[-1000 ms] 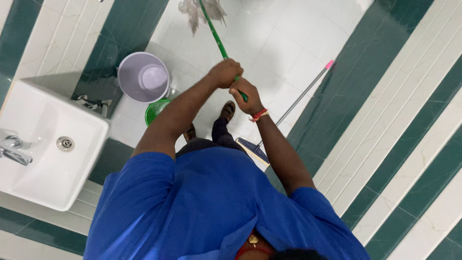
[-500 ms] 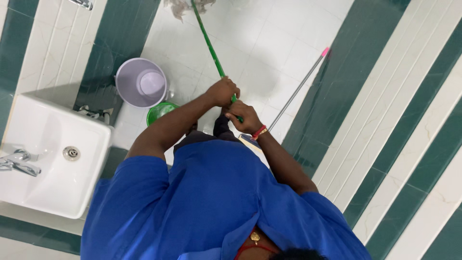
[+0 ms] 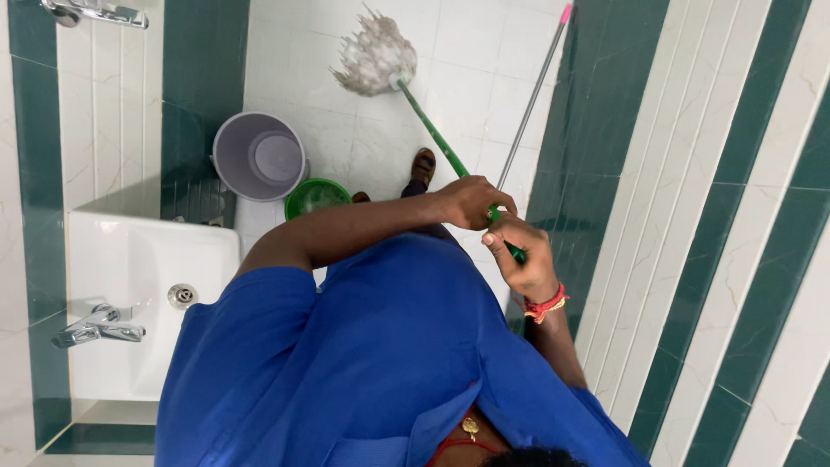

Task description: The person mops the bathroom floor by hand using a mop and then uses a squeegee to push water toward the drain.

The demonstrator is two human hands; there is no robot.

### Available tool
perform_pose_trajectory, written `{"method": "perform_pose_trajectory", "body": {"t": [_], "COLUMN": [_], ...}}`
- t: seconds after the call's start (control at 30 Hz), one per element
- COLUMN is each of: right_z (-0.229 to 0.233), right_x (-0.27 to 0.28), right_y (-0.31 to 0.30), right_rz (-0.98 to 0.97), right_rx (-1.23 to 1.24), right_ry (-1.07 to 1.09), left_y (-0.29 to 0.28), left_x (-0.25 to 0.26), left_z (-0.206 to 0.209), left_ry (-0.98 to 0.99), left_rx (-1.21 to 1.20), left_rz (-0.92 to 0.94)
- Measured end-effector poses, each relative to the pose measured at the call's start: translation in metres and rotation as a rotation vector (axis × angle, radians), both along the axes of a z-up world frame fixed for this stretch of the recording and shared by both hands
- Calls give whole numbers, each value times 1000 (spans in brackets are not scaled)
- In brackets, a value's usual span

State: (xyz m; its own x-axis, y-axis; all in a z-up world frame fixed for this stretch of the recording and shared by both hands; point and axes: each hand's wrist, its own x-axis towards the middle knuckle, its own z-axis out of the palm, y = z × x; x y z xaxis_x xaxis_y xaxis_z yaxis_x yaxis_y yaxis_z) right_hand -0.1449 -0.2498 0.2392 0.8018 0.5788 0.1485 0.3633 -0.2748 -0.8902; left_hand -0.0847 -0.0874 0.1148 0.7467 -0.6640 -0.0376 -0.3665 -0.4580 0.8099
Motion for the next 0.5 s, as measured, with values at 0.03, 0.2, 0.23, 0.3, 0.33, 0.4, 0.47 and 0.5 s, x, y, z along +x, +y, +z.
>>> {"method": "perform_pose_trajectory", "body": {"t": [0.03,0.2,0.23,0.3,0.33,0.4,0.47,0.5], "right_z": [3,-15,-22,-35,-40,-51,-60,-65], "right_x": [-8,-15,-8,8,16,35,55,66], "right_y": [-4,-8,-8,-13,-18,-21,-27,-30], "right_rz": [-32,-92,-60,-28,-26,-19,-27,-30], "right_rx": [-9,74,118,176,190,210,216,220], "right_ry": [-1,-92,-129,-180,-194,-216,-225,-219], "left_y": [-6,-19,-20,-24,-28,-31,-33,-34], "left_x": [-5,-1,2,15,22,43,64,76], "left_z": [1,-21,-29,-43,-50,-62,-77,-86], "left_ry": [-15,-103,-138,-207,-211,-227,-249,-260], "left_rx": [-33,-32,-52,-90,-97,-105,-158,-185], "left_rz": [-22,-136,-127,-109,-100,-75,-75,-70]}}
